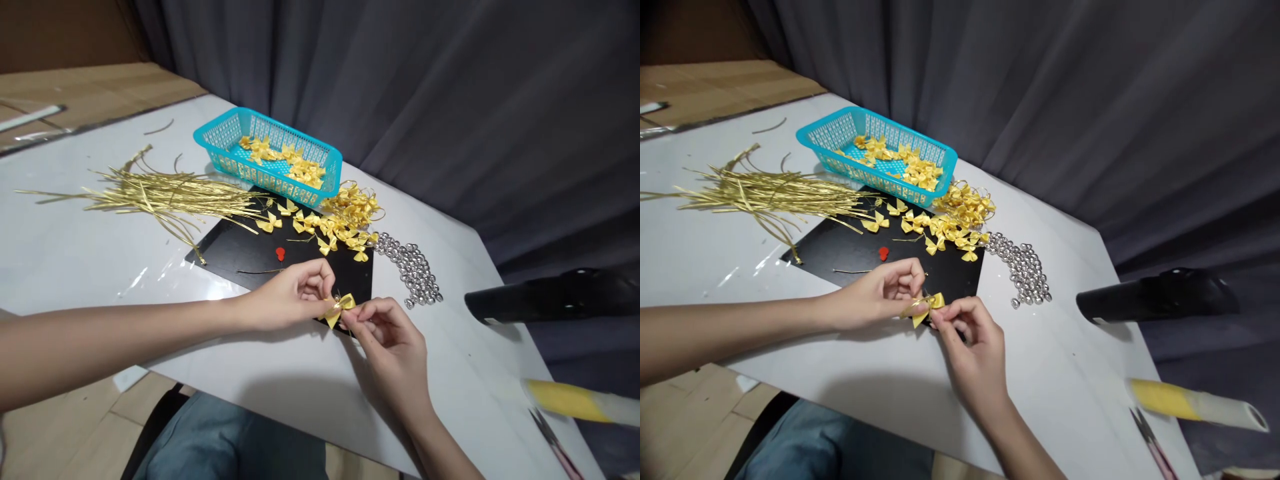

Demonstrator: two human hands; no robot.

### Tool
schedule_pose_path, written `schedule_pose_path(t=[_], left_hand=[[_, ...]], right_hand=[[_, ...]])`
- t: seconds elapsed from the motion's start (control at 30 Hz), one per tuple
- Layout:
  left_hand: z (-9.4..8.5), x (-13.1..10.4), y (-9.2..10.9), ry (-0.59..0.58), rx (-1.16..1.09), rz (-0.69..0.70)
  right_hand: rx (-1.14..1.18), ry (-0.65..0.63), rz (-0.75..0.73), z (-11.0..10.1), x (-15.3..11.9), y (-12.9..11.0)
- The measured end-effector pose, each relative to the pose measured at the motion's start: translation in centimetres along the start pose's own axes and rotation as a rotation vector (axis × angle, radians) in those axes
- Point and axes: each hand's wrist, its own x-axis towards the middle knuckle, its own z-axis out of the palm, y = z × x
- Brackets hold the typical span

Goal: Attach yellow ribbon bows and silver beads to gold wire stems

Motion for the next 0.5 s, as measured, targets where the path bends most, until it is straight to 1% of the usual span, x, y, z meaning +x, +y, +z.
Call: schedule_pose_path(t=[0.1, 0.17, 0.23, 0.3, 0.4, 0.5], left_hand=[[0.0, -0.1, 0.1, 0.019, 0.123, 0.028], [0.0, -0.3, 0.2, 0.034, 0.291, 0.085], [0.0, -0.5, 0.2, 0.029, 0.473, 0.153], [0.0, -0.7, 0.2, 0.014, 0.604, 0.202], [0.1, -0.8, 0.2, -0.006, 0.682, 0.232], [0.2, -0.8, 0.2, -0.014, 0.705, 0.237]], right_hand=[[-0.073, 0.036, -0.047, -0.4, 0.3, -0.1], [-0.16, 0.083, -0.11, -0.8, 0.4, -0.1], [-0.234, 0.084, -0.167, -1.2, 0.6, -0.2], [-0.28, 0.001, -0.203, -1.4, 0.7, -0.3], [-0.344, -0.127, -0.238, -1.4, 0.8, -0.2], [-0.374, -0.156, -0.245, -1.2, 0.9, 0.0]])
